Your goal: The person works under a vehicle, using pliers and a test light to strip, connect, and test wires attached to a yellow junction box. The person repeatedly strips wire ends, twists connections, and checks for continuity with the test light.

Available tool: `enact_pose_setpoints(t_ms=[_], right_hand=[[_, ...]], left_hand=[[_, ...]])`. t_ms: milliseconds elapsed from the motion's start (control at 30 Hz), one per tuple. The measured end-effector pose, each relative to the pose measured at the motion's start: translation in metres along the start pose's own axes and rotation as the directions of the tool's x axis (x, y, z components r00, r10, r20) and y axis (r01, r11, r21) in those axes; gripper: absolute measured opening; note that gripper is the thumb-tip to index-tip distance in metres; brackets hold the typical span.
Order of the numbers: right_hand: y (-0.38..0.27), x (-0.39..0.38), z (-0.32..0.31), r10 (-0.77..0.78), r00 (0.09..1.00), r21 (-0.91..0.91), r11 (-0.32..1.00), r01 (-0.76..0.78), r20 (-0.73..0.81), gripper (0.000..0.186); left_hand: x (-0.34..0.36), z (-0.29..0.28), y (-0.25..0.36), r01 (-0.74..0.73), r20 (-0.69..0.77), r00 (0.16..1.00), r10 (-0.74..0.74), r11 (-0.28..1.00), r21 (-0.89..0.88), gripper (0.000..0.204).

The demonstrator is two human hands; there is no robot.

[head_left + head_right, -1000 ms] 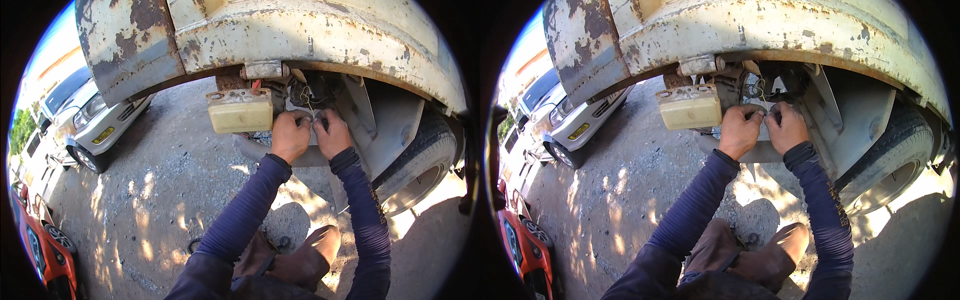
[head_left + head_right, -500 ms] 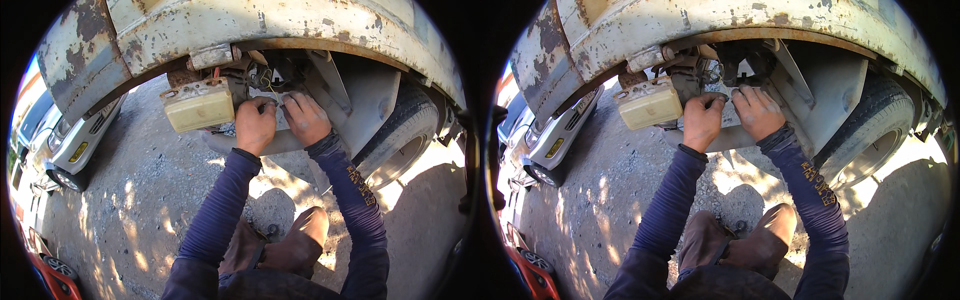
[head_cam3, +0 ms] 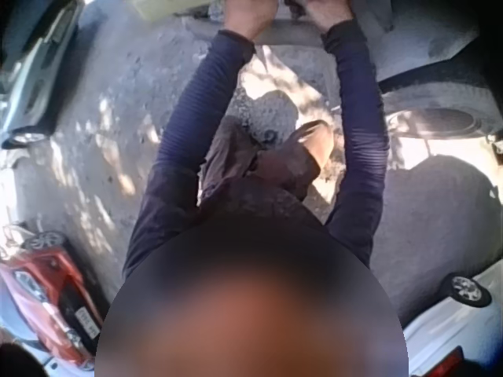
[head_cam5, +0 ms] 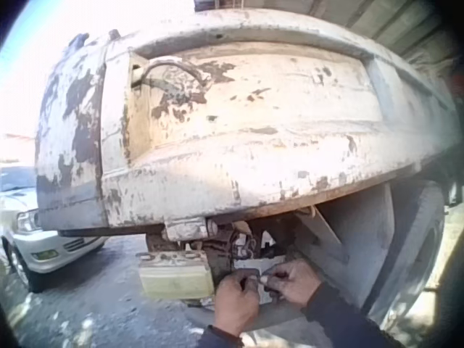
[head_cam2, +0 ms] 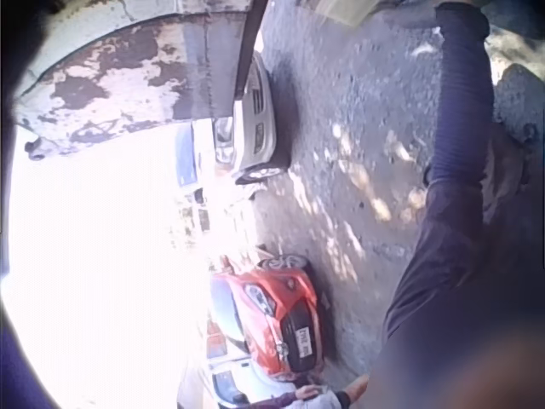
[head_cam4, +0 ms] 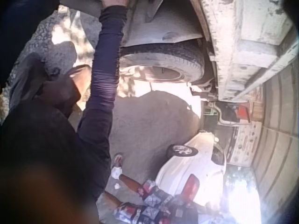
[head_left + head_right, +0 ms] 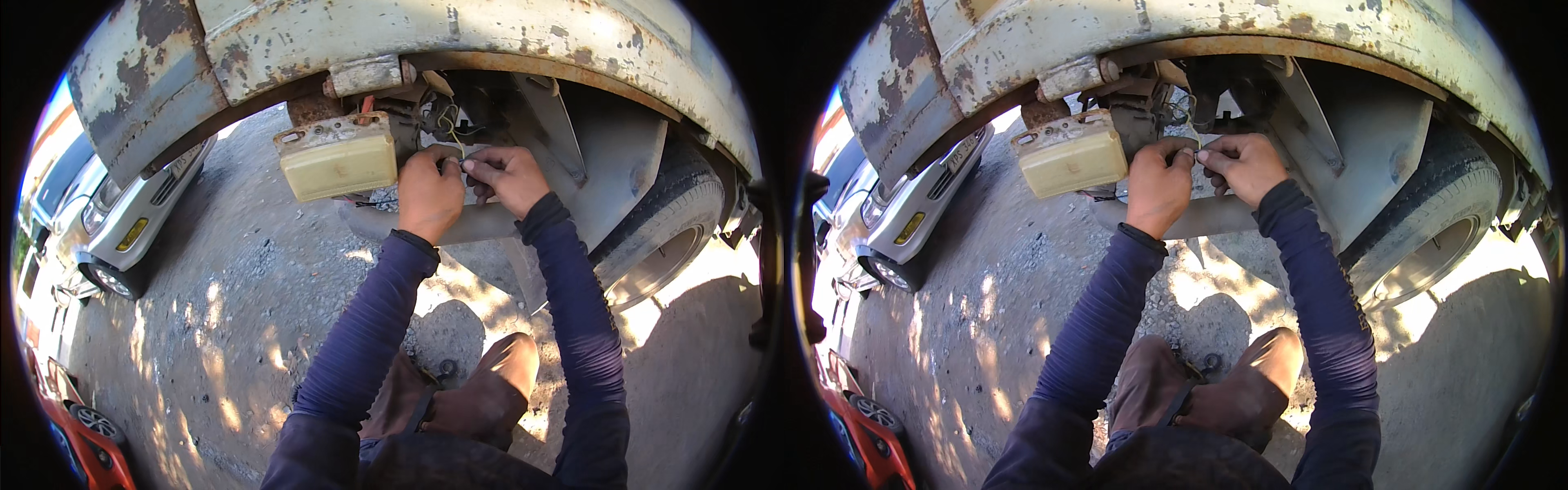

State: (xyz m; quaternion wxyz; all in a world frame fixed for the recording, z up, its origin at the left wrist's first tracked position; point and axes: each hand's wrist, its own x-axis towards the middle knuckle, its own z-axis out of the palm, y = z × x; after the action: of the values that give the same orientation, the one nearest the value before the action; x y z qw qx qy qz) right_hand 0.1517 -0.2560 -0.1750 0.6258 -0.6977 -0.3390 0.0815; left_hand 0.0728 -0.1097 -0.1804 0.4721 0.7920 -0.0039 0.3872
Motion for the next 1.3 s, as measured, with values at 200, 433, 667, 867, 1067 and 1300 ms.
enact_pose_setpoints(t_ms=[200, 433, 667, 867, 1067, 1300], right_hand=[[0.011, 0.009, 0.002, -0.102, 0.992, 0.273, 0.955, 0.118, -0.073, 0.028], [0.002, 0.021, 0.009, 0.052, 0.998, 0.495, 0.869, -0.032, -0.028, 0.028], [0.037, -0.072, 0.001, -0.076, 0.986, 0.473, 0.870, 0.137, -0.147, 0.029], [0.219, -0.166, 0.065, 0.284, 0.900, 0.289, 0.877, -0.383, 0.329, 0.016], [0.422, -0.220, 0.159, 0.820, 0.573, -0.807, 0.337, -0.484, -0.001, 0.024], [0.490, -0.278, 0.192, 0.799, 0.602, -0.861, 0.300, -0.411, -0.009, 0.030]], left_hand=[[-0.003, 0.003, 0.000, -0.052, -0.054, 0.997, 0.051, 0.999, -0.018, 0.023], [-0.004, 0.005, -0.002, 0.008, -0.057, 0.998, -0.008, 1.000, -0.010, 0.024], [0.013, 0.001, -0.009, -0.177, 0.031, 0.984, 0.175, 0.971, 0.162, 0.041], [0.019, 0.003, -0.007, -0.259, -0.029, 0.958, 0.286, 0.902, 0.346, 0.036], [0.010, -0.002, 0.014, -0.139, -0.010, 0.989, 0.148, 0.945, 0.298, 0.037], [-0.010, 0.000, 0.014, -0.018, 0.045, 0.999, 0.016, 0.998, 0.060, 0.033]])
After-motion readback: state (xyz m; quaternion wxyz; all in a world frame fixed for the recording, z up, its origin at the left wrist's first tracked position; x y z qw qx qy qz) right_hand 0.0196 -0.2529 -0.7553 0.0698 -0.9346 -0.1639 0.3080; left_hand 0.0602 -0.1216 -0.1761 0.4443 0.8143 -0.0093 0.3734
